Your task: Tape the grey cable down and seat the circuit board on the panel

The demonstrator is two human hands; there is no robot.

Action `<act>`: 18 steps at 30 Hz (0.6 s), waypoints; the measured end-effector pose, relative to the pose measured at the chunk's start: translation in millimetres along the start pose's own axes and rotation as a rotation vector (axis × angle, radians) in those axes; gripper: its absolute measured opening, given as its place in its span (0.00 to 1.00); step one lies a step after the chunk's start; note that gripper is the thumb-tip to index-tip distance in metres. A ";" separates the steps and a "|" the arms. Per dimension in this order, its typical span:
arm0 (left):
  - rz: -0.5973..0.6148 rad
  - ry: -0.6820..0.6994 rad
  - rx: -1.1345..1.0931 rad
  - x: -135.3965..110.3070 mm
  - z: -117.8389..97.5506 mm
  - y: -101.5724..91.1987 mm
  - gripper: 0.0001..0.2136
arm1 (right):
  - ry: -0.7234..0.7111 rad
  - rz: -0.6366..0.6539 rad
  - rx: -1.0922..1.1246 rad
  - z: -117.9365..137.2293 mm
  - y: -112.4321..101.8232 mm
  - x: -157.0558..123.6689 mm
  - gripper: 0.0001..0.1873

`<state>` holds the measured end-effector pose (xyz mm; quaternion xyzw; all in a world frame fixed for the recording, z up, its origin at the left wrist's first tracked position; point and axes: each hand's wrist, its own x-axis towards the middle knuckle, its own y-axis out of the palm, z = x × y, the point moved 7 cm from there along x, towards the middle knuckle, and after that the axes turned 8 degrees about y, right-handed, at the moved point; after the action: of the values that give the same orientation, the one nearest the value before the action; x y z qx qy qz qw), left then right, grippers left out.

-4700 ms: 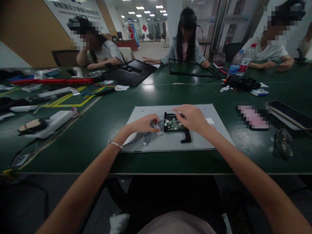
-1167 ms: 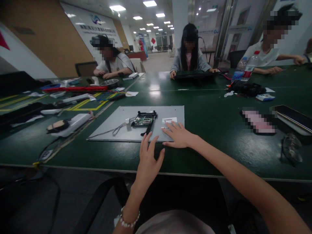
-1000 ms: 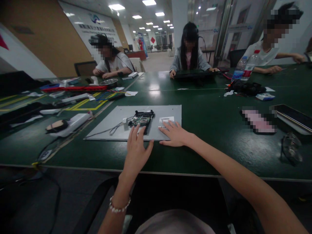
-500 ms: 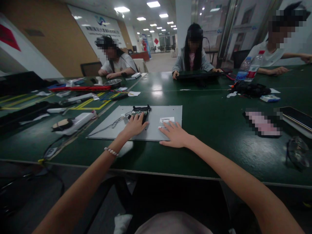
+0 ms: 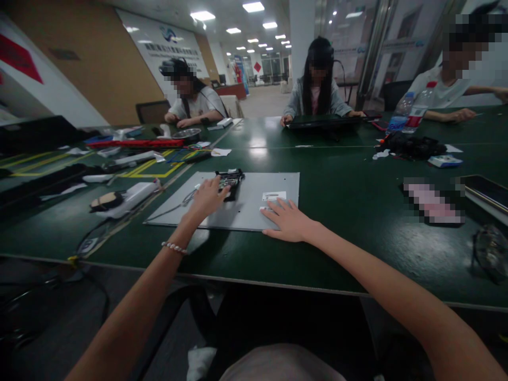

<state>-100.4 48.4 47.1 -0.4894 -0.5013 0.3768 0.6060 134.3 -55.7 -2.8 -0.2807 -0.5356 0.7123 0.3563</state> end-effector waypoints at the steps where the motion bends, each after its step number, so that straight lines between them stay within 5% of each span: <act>1: -0.073 -0.024 0.029 0.3 10.6 -8.4 0.28 | -0.003 0.001 0.001 0.0 -0.1 -0.7 0.44; 4: -0.144 -0.081 0.100 3.3 44.4 -17.9 0.25 | -0.010 -0.001 0.000 0.6 -0.7 -2.3 0.44; 9: 0.106 -0.085 0.183 15.3 81.2 2.4 0.18 | 0.008 -0.005 0.004 2.3 -2.1 -2.9 0.44; 13: 0.041 -0.053 0.294 39.4 86.4 -12.1 0.18 | 0.012 -0.006 -0.012 3.7 -2.1 -1.6 0.44; 18: -0.113 0.012 0.267 85.0 68.1 -30.9 0.20 | 0.014 -0.017 -0.047 3.6 -0.8 1.1 0.43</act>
<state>-149.8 136.3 98.6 -0.3777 -0.4699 0.4023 0.6890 131.0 -56.7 -1.1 -0.2893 -0.5519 0.6945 0.3595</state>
